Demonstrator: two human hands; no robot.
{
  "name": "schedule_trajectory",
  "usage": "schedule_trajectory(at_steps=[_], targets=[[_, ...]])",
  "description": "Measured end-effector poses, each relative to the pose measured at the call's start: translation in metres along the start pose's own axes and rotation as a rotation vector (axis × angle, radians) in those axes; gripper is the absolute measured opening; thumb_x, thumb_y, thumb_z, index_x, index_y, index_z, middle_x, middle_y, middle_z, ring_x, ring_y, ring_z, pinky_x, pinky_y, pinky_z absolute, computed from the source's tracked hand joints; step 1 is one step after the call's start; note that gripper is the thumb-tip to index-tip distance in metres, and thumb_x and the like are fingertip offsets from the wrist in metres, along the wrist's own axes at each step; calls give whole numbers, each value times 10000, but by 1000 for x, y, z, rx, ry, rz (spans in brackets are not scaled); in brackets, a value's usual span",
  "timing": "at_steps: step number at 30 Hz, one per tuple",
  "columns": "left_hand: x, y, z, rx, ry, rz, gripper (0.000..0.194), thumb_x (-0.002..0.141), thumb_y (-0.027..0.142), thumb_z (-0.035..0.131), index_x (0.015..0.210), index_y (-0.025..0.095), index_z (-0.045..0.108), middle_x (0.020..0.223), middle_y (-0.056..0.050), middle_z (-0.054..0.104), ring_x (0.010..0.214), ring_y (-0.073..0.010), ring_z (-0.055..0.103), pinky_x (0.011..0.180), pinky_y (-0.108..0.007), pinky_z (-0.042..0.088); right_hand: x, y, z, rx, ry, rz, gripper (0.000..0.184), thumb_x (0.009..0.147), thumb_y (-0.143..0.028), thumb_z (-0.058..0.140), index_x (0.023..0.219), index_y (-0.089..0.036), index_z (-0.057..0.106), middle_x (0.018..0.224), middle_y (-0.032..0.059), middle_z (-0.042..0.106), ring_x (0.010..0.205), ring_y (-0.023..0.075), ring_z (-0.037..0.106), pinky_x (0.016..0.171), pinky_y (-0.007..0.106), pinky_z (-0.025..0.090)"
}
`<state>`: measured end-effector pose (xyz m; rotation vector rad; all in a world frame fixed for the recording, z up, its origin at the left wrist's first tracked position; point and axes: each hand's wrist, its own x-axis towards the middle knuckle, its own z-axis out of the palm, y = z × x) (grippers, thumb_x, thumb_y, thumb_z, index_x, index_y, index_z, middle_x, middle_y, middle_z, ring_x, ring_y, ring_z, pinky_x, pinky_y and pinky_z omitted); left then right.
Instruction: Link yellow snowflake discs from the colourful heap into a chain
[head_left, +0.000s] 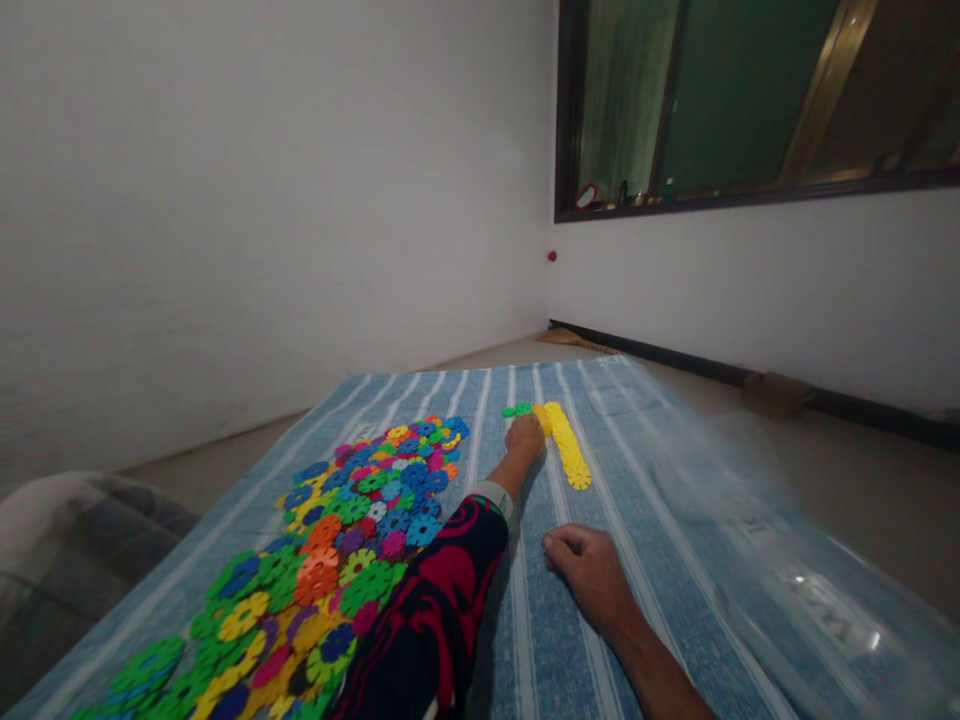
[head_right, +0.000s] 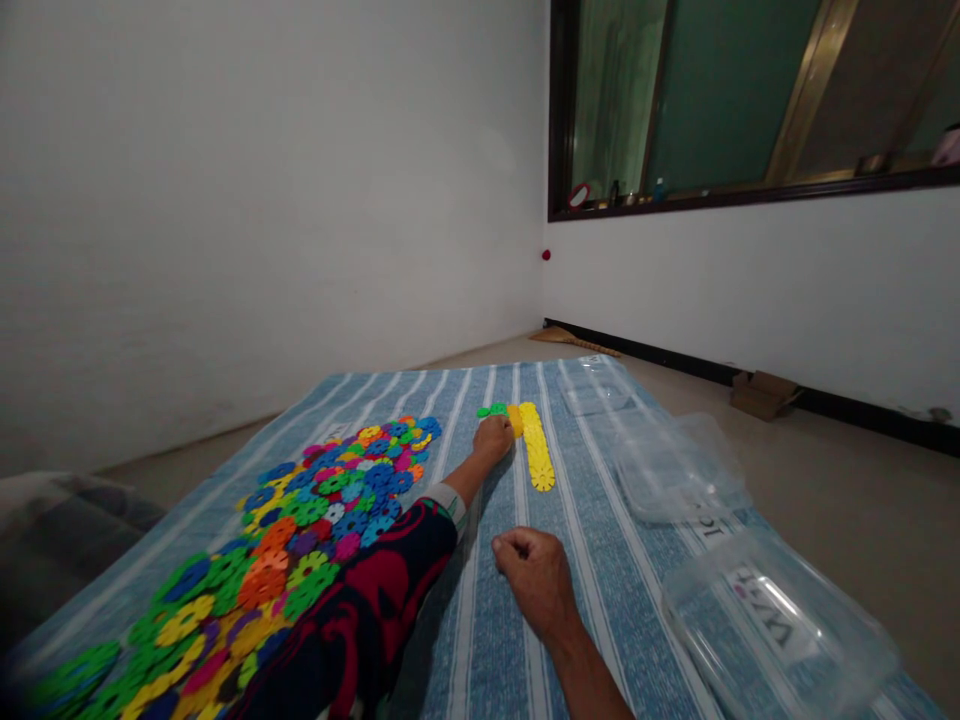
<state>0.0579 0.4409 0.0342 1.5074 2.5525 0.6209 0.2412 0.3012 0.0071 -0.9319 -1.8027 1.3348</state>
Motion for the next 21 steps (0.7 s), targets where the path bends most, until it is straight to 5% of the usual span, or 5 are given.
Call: schedule_trajectory(at_steps=[21], targets=[[-12,3,13,-76,126,-117,271,876,168,506,1114,198,633,1123,-127,716,1079,-225,660,838,-289,473,0,0,1,-13,-10,16,309,795,-398,533,603,-170,616,588,2,592,594,148,540,597,250,381]])
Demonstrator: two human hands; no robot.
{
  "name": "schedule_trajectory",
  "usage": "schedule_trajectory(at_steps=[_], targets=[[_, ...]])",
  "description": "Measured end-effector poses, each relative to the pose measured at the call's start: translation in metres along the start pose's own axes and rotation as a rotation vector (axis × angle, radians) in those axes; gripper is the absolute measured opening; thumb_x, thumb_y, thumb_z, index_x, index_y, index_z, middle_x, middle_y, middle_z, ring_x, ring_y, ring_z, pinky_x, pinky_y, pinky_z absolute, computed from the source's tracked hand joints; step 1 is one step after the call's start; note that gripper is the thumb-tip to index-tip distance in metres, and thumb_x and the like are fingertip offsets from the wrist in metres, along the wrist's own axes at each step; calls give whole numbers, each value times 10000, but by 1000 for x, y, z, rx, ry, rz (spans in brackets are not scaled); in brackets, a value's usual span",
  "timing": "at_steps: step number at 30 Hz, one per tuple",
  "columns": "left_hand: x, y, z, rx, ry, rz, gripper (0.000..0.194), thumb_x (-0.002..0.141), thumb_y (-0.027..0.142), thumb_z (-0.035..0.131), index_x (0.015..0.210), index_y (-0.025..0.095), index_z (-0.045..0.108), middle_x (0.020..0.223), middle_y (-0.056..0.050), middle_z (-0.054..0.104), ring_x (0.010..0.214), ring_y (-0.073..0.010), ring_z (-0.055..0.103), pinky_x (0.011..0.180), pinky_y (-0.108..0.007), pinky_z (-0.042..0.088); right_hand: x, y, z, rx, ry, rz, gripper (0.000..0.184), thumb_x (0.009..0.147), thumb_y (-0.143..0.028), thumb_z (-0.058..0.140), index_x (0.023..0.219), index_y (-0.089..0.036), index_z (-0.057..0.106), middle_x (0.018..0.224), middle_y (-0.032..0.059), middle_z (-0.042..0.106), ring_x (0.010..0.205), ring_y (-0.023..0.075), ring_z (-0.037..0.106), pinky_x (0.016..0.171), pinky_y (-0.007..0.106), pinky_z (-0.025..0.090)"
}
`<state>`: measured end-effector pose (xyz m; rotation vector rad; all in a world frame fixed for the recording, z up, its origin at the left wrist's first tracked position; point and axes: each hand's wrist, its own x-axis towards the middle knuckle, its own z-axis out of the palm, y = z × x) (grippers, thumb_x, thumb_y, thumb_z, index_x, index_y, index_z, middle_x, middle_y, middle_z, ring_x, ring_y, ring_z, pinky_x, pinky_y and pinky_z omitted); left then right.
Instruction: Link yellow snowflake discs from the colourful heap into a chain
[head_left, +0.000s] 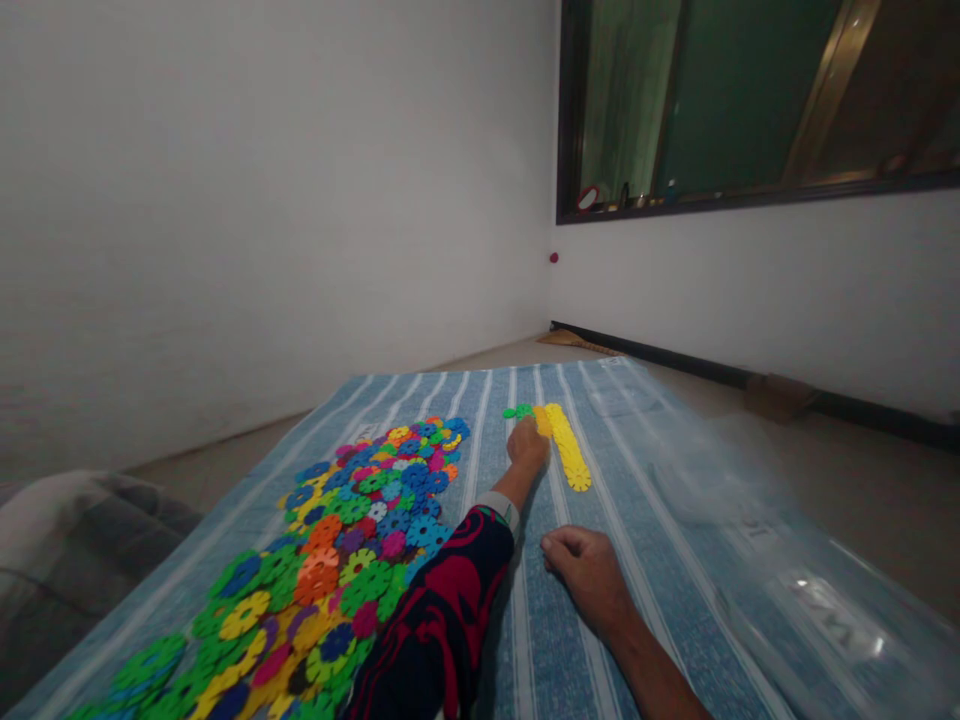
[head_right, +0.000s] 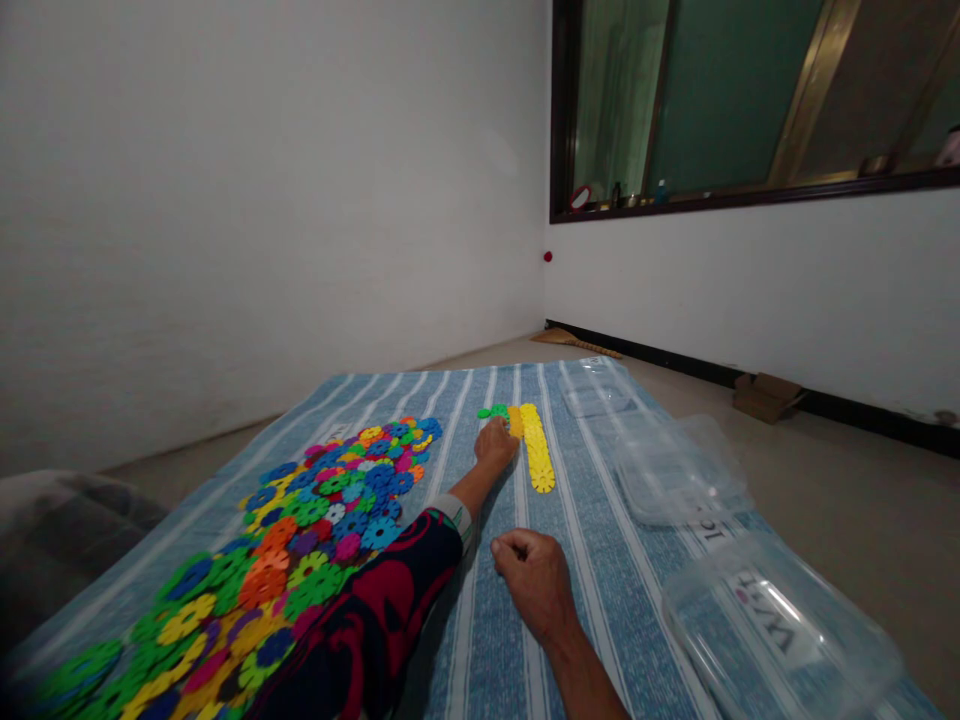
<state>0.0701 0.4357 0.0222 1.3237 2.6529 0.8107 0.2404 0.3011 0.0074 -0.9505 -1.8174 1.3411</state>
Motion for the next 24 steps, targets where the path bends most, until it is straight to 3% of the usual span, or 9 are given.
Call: schedule_trajectory(at_steps=[24], targets=[[-13,0,-2,-26,43,39,306,871,128,487,1128,207,632,1142,-98,705,1088,-205,648,853,-278,473,-1,1,1,-22,14,-3,336,791,-426,534,591,-170,619,575,11,594,583,153,539,590,254,378]])
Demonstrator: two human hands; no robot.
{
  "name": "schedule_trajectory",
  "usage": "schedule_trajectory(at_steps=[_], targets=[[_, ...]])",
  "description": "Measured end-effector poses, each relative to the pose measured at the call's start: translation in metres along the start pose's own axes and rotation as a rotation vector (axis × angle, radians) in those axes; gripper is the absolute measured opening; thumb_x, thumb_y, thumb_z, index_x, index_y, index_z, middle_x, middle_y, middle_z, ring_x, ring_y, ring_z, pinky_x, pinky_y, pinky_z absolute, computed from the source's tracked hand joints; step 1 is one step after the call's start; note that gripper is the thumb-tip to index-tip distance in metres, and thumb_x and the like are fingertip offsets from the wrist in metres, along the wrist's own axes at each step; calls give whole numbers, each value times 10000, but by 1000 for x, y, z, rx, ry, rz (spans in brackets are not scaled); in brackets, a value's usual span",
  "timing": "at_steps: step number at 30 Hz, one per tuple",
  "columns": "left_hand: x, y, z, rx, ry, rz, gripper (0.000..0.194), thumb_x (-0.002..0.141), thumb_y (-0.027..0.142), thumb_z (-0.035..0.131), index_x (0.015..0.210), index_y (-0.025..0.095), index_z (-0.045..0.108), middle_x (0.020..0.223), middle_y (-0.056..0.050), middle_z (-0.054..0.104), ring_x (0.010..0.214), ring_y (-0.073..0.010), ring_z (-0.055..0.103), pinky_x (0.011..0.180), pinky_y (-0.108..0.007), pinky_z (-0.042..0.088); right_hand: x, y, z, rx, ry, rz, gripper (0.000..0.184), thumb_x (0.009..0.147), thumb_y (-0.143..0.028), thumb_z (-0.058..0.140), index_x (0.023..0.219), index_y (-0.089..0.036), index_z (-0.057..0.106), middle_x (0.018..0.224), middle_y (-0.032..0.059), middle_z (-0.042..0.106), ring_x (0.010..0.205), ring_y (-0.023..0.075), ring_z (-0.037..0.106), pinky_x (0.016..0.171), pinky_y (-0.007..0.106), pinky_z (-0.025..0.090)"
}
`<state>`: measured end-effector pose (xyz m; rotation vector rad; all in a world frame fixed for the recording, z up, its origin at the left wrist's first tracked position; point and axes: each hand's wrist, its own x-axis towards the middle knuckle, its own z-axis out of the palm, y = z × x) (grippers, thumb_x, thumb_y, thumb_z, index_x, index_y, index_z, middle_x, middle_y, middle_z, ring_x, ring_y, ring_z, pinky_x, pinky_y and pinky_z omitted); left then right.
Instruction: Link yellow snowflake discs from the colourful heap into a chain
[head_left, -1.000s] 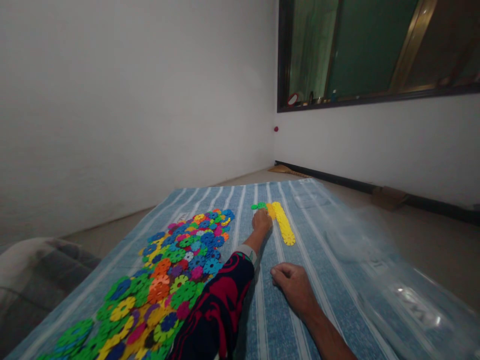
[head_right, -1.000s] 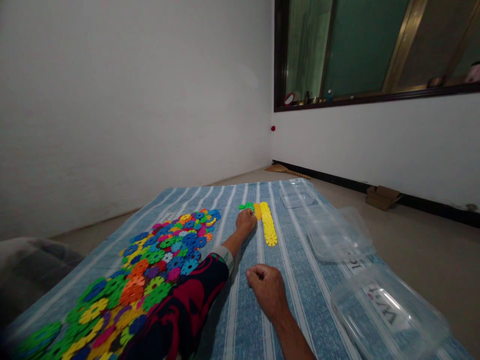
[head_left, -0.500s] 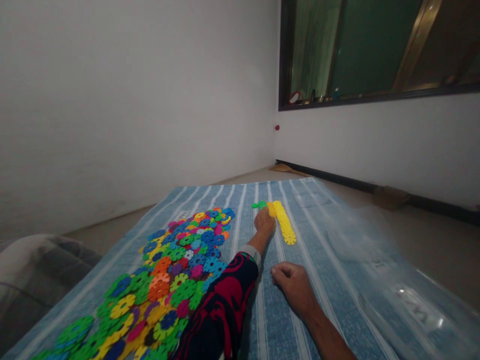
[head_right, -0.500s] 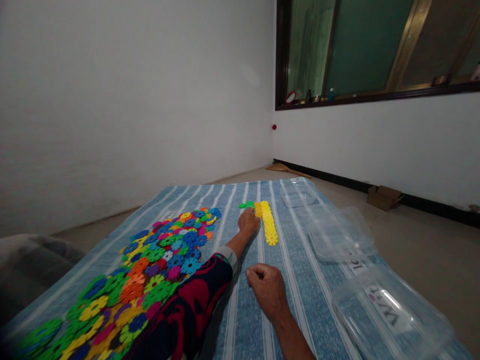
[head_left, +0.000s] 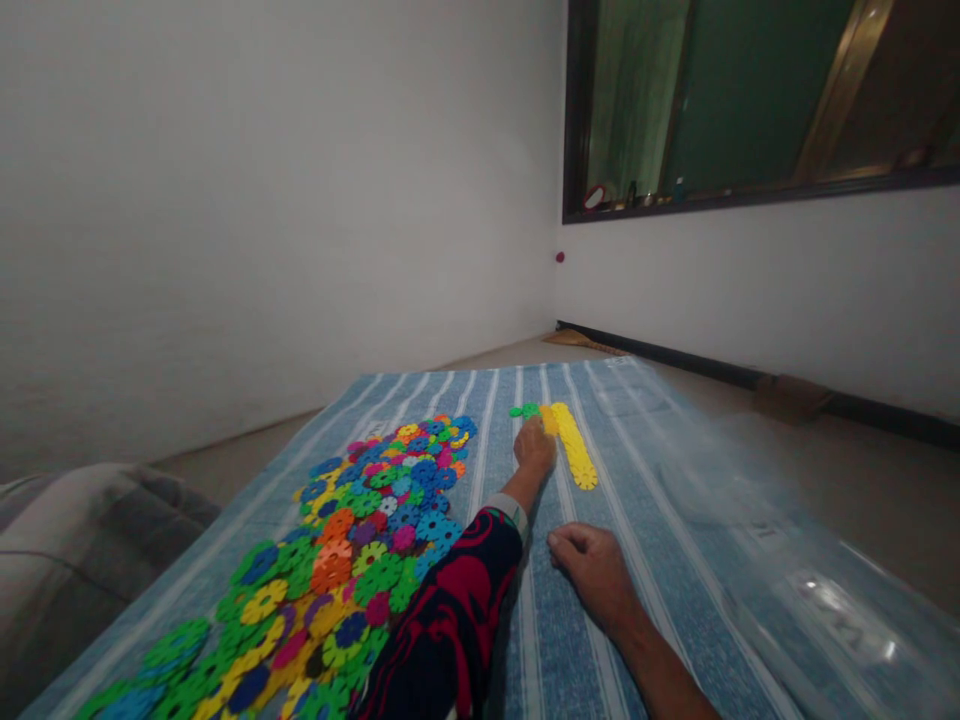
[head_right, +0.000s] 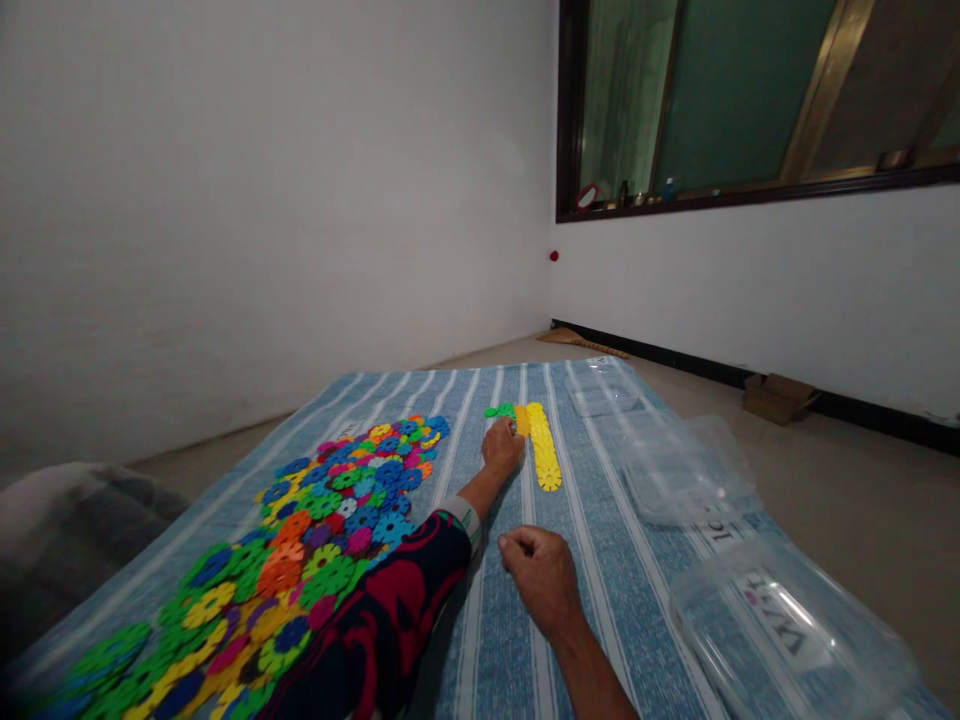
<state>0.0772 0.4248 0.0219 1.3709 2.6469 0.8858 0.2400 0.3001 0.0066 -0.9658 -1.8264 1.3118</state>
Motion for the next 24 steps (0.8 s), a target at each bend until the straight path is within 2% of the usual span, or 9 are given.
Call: schedule_trajectory(at_steps=[5,9,11,14,16,18,21,24], targets=[[-19,-1,-25,23,-71,67,300,846,132,517,1107,198,651,1096,-99,717,1044,-217,655,851,-291,474,-3,-2,-3,3,-10,-9,349,786,-447,534,619,-163,648,587,16,602,596,164,546,600,265,396],[-46,-22,-70,48,-210,196,212,822,197,566,987,201,700,1019,-63,731,995,-206,649,871,-284,468,-8,-5,-9,-16,3,2,363,759,-479,553,611,-165,662,569,14,603,586,170,545,599,276,405],[-65,-44,-103,64,-284,243,172,789,223,609,926,214,713,966,-39,732,959,-197,645,876,-271,459,-10,-5,-12,-38,2,11,365,745,-491,566,624,-166,680,580,20,624,592,178,562,607,283,415],[-97,-86,-163,101,-390,269,50,735,205,647,714,208,692,780,-12,699,827,-170,633,799,-232,444,-11,-4,-15,-70,-7,2,369,749,-494,565,657,-165,704,604,28,654,609,186,586,625,288,428],[-118,-115,-205,172,-497,329,110,757,184,594,679,207,668,733,-1,671,755,-149,602,741,-220,418,-12,-3,-16,-88,-10,-12,371,754,-494,560,665,-167,710,608,28,660,619,188,596,636,288,432],[-136,-144,-240,253,-493,311,153,774,172,545,660,203,643,700,7,641,692,-136,564,685,-222,385,-13,-2,-17,-103,-9,-14,374,752,-500,558,658,-171,708,603,25,660,618,188,598,634,287,433],[-159,-182,-273,311,-512,222,160,768,156,521,645,197,615,668,15,610,659,-124,534,639,-215,349,-13,-2,-18,-117,-8,6,378,741,-507,559,669,-170,714,605,26,665,614,190,602,627,288,433],[-179,-208,-282,303,-515,147,144,773,188,530,662,200,622,675,16,613,676,-128,537,640,-211,349,-13,-3,-19,-133,-7,17,378,731,-508,566,693,-165,722,614,34,677,621,198,612,628,292,440]])
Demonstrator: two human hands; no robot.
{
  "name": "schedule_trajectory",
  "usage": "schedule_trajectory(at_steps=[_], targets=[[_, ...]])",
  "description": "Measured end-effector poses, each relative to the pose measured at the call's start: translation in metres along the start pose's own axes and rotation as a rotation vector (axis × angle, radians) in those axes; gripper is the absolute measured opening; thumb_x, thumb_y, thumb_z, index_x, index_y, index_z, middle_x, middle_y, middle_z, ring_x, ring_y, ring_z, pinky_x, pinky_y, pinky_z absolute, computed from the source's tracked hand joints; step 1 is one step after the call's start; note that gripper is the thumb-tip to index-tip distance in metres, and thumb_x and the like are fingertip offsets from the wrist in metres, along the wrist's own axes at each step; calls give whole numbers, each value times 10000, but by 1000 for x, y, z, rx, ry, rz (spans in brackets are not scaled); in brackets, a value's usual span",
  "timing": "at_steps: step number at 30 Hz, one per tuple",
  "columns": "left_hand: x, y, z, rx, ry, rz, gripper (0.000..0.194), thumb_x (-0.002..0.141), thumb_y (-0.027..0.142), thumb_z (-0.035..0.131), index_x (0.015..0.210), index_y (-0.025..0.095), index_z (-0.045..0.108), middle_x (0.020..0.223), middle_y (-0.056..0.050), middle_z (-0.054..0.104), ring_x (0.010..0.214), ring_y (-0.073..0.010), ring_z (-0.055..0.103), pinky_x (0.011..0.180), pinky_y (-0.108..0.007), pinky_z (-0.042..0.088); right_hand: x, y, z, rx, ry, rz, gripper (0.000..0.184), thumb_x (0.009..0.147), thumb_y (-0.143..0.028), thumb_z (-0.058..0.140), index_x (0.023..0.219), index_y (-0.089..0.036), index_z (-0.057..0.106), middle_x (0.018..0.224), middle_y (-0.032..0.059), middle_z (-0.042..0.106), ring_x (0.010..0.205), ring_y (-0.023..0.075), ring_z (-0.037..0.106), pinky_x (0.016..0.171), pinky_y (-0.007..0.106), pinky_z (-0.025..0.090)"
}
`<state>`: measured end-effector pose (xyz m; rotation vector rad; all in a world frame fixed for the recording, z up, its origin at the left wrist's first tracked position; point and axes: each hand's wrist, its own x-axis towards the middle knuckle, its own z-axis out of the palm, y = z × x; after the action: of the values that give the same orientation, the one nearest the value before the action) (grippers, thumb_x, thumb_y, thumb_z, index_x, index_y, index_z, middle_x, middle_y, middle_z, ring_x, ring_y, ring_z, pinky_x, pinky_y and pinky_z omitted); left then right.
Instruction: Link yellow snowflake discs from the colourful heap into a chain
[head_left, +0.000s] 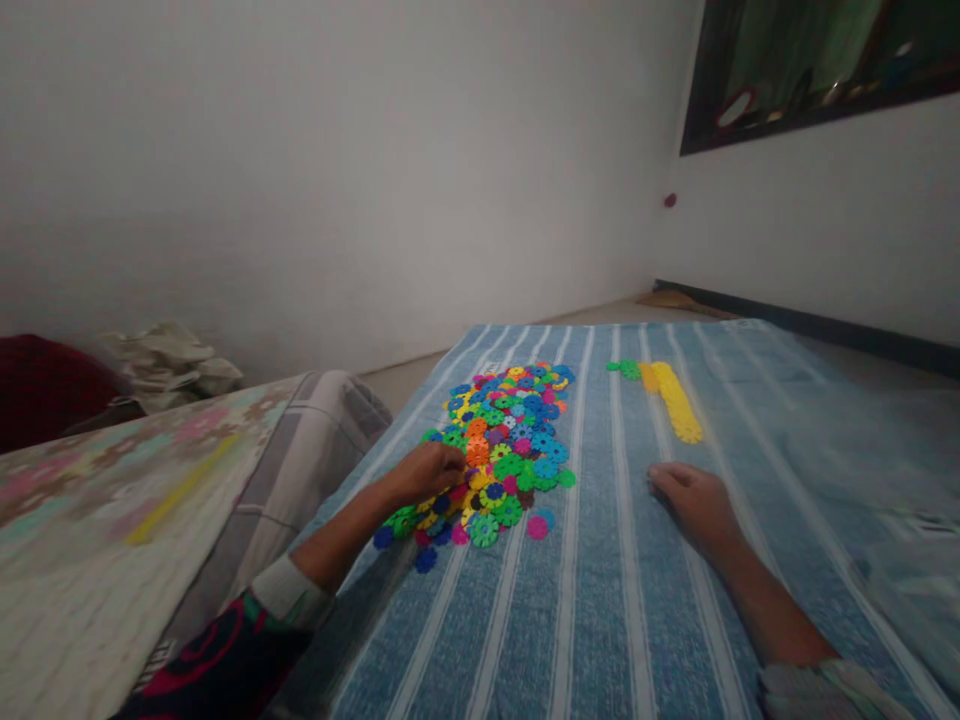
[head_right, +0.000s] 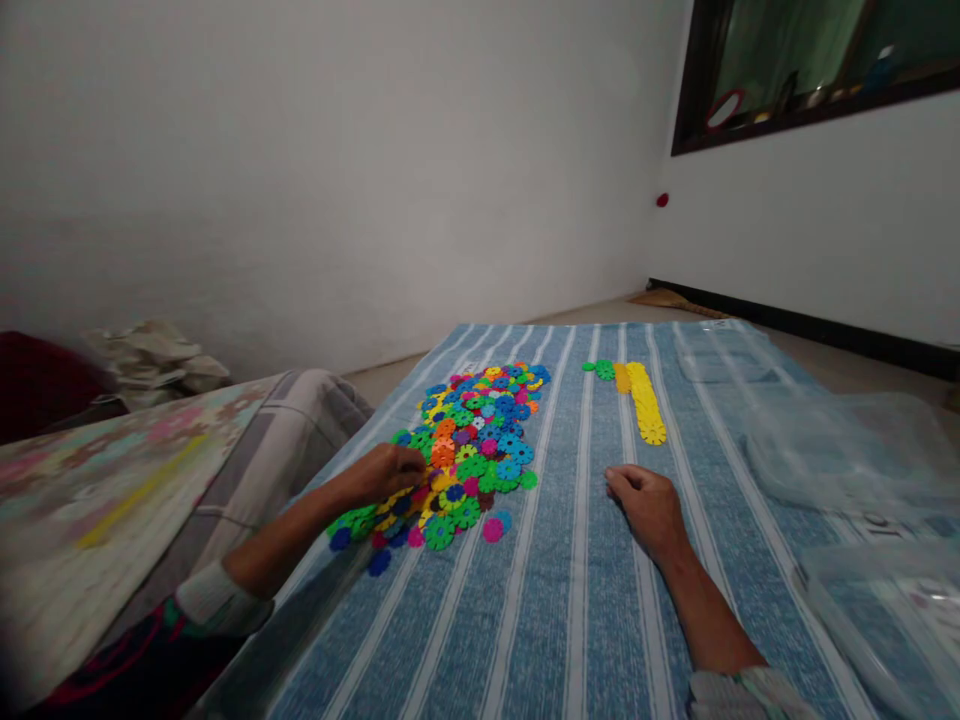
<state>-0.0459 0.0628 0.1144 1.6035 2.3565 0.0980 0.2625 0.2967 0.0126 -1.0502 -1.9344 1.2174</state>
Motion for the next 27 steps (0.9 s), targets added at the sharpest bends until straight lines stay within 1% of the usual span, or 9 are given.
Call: schedule_trajectory(at_steps=[3,5,7,9,12,17,19,22,27], targets=[[-11,-4,14,-40,48,-93,122,770,226,550,691,212,643,719,17,640,722,-137,557,678,-208,372,-1,-3,-1,4,11,-5,371,712,-509,573,671,-169,716,606,43,680,620,208,622,622,299,450],[-13,1,23,-28,109,-160,141,787,271,549,709,220,655,745,9,656,750,-149,572,688,-215,382,-2,-5,-1,21,13,3,366,692,-508,580,662,-171,718,605,51,686,624,218,632,618,304,459],[-10,9,29,11,157,-191,171,809,311,545,738,221,671,778,-7,670,775,-164,591,680,-230,383,-3,-6,-1,35,12,19,365,677,-510,594,670,-169,725,609,56,693,628,226,640,614,309,466],[-5,17,34,48,162,-208,182,815,338,560,750,218,681,797,-21,679,789,-178,610,663,-243,377,-3,-6,-1,55,15,34,363,667,-510,613,685,-168,733,615,59,702,633,230,648,617,312,475],[2,24,40,83,130,-230,179,814,347,585,745,212,681,813,-35,688,801,-194,627,642,-254,367,-3,-6,-1,83,26,43,353,662,-499,631,695,-165,740,619,63,708,634,232,655,625,316,487],[7,21,42,60,145,-280,112,759,253,633,847,199,678,899,-36,697,844,-186,622,663,-254,373,-2,-3,-1,54,14,29,361,672,-502,621,699,-163,743,629,62,710,648,236,659,643,322,491],[8,19,42,31,150,-314,127,722,226,656,842,189,666,883,-26,690,827,-178,612,657,-248,370,-1,-2,-1,46,14,34,365,679,-501,616,715,-160,744,635,63,711,655,236,661,650,323,491],[9,18,41,-29,160,-350,97,684,200,671,773,178,640,781,1,660,761,-160,591,627,-237,362,-1,-1,-1,46,16,34,372,686,-498,613,729,-153,746,641,67,711,649,231,656,639,318,486],[12,17,42,-284,208,-269,57,672,213,636,703,179,603,636,45,588,658,-123,545,594,-214,384,-1,-2,-1,30,13,17,359,693,-496,605,706,-164,739,633,59,705,638,227,649,632,314,481]])
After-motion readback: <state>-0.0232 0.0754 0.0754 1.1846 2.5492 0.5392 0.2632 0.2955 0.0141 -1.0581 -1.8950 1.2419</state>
